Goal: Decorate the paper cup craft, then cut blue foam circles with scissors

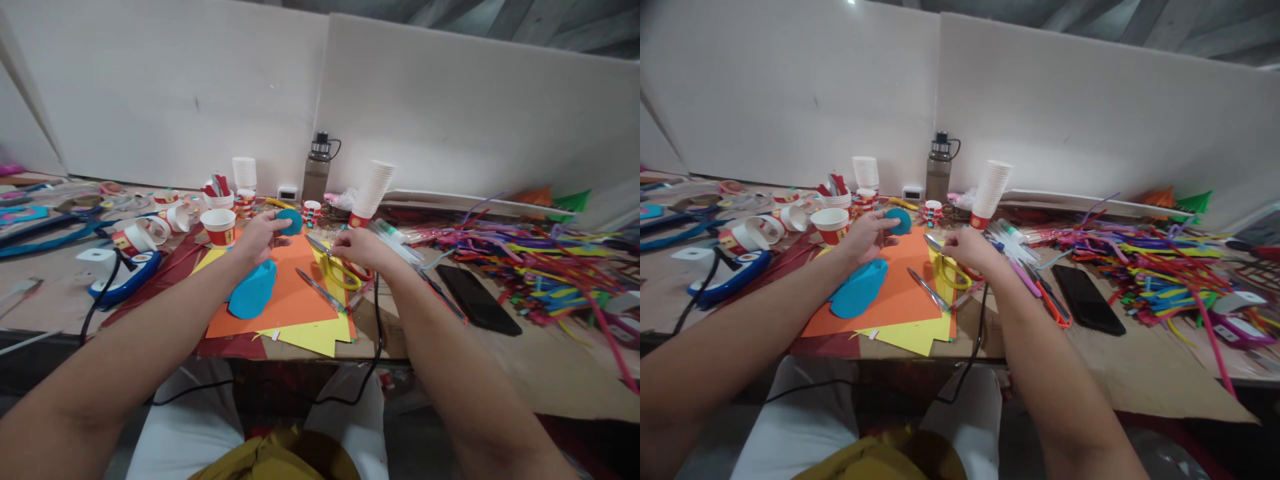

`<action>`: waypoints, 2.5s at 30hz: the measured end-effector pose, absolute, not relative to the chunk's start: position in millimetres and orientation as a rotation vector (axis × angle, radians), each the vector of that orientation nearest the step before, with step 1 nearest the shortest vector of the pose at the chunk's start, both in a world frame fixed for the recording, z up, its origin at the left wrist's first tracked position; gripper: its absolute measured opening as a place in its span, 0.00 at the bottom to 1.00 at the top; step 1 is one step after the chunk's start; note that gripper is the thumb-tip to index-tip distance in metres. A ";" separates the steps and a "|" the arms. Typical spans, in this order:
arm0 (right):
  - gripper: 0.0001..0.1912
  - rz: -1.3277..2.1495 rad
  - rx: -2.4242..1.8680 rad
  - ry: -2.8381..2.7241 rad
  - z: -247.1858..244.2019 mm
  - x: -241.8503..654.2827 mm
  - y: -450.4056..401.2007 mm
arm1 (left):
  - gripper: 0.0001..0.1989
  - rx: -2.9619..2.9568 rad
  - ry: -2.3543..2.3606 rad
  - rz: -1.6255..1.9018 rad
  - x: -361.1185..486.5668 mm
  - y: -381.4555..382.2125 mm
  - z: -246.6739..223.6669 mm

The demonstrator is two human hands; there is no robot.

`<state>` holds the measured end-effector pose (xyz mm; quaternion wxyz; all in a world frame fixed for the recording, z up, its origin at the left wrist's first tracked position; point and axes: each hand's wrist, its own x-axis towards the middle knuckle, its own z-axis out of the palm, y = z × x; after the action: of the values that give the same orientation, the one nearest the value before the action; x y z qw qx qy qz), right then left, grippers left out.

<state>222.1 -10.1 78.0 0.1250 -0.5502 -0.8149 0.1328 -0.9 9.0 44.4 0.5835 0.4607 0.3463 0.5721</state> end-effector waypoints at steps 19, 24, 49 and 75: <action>0.20 0.106 -1.900 -2.643 68.3 215.2 -13.5 | 0.10 1.044 0.740 1.406 -5.0 19.3 33.0; 0.24 0.117 -1.881 -2.465 63.0 218.8 -7.3 | 0.12 1.082 0.697 1.425 -5.4 16.0 37.6; 0.25 0.207 -0.984 -2.189 53.6 205.0 -9.1 | 0.12 1.126 0.609 1.425 -4.4 9.3 49.9; 0.27 -0.005 -0.999 -2.261 57.6 209.5 -11.8 | 0.12 1.295 0.594 1.394 -7.8 11.5 47.5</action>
<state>209.5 -11.8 57.6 0.3288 -0.3817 -0.8639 -0.0019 -7.8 11.5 47.5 0.5430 0.5455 0.2502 0.5873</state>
